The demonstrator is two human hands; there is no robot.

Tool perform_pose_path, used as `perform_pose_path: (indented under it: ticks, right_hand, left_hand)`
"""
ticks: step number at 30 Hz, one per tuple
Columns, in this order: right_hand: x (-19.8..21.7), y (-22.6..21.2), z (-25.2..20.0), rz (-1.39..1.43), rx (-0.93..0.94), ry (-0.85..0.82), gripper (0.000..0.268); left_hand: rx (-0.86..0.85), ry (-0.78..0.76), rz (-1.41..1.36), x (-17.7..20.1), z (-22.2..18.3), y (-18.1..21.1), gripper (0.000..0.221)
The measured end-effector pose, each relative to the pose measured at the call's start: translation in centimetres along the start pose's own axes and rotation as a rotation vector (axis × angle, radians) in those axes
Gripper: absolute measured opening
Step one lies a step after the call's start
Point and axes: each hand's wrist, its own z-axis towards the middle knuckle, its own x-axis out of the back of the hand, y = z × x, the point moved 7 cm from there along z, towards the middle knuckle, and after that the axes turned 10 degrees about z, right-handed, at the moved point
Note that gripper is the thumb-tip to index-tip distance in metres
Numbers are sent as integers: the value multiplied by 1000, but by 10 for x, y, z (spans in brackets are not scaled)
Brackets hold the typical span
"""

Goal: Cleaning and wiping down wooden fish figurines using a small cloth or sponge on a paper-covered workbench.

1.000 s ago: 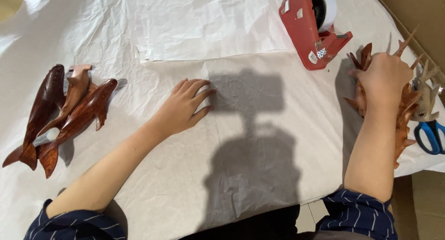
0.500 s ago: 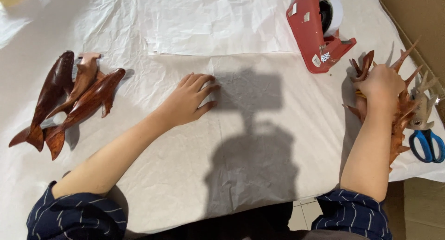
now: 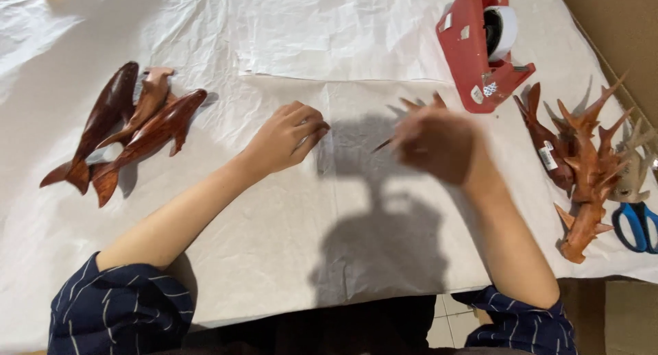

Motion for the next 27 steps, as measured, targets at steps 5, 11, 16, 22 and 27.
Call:
perform_pose_path:
  ticks: [5,11,16,22,27]
  right_hand:
    - [-73,-77,-4,-320,628,25,15]
    - [-107,-87,-19,-155,606,48,17]
    - [-130,-34,-62,107,359,217,30]
    - [-80,11,-57,365,73,325,17]
    - [-6,61,-424,596,160,389,17]
  left_hand:
    - [473,-145,-828,-22,-18,10,48]
    - [857,-252,-1258,-36,-32,47,49]
    - [1063,161,-1728,-62,-55,13,30]
    - [1026,72,-1795,-64,-53,17,28]
    - [1008,68,-1834,-55,-46,22,25]
